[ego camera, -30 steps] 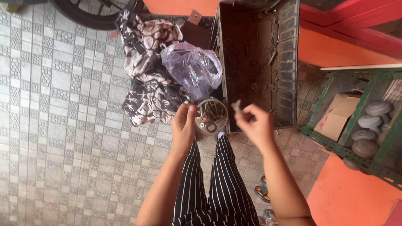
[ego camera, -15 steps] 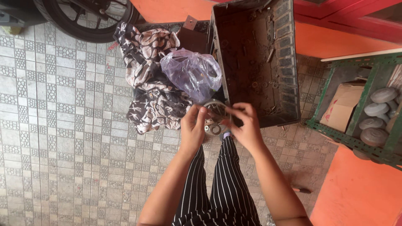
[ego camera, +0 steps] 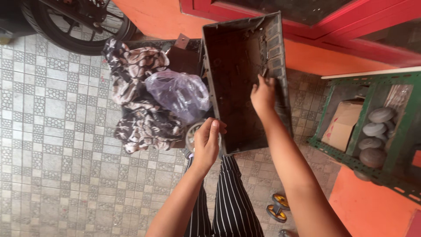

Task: The person sorts small metal parts from a toolbox into a clear plastic container, wiping some pieces with a patterned cloth. They repeatedly pick up items, inspect them, and place them into the container while occasionally wiping the cloth.

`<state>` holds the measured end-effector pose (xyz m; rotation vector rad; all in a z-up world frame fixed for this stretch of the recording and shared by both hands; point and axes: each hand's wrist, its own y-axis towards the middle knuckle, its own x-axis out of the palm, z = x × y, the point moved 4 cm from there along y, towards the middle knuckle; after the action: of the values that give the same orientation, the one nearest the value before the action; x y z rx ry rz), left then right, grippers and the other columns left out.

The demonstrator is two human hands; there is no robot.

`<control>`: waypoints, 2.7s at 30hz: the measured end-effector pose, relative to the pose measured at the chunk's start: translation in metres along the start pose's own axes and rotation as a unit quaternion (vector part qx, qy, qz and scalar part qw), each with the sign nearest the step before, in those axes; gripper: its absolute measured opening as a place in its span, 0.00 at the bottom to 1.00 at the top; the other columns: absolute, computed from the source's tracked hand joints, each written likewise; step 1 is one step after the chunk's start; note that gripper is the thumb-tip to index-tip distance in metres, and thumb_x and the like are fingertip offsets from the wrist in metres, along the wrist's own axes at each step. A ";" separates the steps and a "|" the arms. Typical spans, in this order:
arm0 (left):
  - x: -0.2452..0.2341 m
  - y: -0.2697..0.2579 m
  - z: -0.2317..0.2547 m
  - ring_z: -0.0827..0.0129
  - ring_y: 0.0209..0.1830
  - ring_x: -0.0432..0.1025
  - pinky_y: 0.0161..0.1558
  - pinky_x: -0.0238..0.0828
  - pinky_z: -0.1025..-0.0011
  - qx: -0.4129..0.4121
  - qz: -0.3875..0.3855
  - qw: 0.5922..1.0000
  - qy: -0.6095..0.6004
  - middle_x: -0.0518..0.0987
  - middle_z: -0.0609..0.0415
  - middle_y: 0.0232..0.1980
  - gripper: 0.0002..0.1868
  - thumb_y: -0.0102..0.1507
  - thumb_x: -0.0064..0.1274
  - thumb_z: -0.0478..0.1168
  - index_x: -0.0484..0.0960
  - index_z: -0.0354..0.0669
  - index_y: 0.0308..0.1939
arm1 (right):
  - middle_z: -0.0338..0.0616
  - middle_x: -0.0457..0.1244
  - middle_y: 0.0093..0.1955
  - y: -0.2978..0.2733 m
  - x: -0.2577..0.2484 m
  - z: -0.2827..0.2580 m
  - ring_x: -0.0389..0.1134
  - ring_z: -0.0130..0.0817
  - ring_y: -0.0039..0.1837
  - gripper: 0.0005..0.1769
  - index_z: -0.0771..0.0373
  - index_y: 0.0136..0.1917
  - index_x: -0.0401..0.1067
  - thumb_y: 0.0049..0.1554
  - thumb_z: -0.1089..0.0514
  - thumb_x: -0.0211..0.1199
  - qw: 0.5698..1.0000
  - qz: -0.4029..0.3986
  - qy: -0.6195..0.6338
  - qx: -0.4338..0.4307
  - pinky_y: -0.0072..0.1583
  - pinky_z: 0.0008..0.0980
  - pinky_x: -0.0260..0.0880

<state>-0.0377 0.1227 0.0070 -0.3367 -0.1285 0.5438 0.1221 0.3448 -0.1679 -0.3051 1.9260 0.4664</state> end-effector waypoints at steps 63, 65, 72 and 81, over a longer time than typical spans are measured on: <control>-0.029 0.006 -0.001 0.81 0.31 0.66 0.33 0.62 0.79 -0.015 0.056 0.996 -0.065 0.78 0.58 0.33 0.19 0.74 0.40 0.46 0.80 0.36 0.41 | 0.58 0.70 0.41 0.021 0.038 -0.060 0.75 0.54 0.46 0.10 0.67 0.42 0.74 0.47 0.65 0.73 0.969 -0.113 0.154 0.158 0.50 0.44 0.75; -0.031 0.001 -0.003 0.81 0.32 0.66 0.34 0.62 0.79 -0.018 0.055 0.996 -0.064 0.79 0.58 0.33 0.19 0.74 0.40 0.46 0.80 0.36 0.41 | 0.59 0.70 0.40 0.020 0.034 -0.061 0.74 0.57 0.46 0.10 0.67 0.41 0.75 0.45 0.65 0.73 0.977 -0.077 0.150 0.129 0.49 0.44 0.75; -0.029 -0.007 -0.009 0.80 0.35 0.68 0.39 0.65 0.78 -0.012 0.033 0.995 -0.089 0.78 0.58 0.34 0.19 0.75 0.40 0.46 0.79 0.35 0.40 | 0.59 0.70 0.44 0.018 0.048 -0.066 0.72 0.58 0.50 0.09 0.66 0.42 0.73 0.48 0.66 0.71 0.981 -0.118 0.062 0.141 0.52 0.49 0.73; -0.019 -0.006 -0.004 0.79 0.34 0.68 0.39 0.64 0.77 -0.001 0.023 0.998 -0.053 0.78 0.56 0.34 0.20 0.75 0.40 0.46 0.80 0.34 0.40 | 0.55 0.70 0.39 0.014 0.050 -0.045 0.73 0.48 0.42 0.09 0.64 0.40 0.74 0.49 0.62 0.74 0.961 -0.095 0.171 0.197 0.45 0.41 0.72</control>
<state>-0.0503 0.1062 0.0051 -0.3125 -0.2248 0.6065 0.0604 0.3372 -0.1957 -0.3195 2.2447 -0.1098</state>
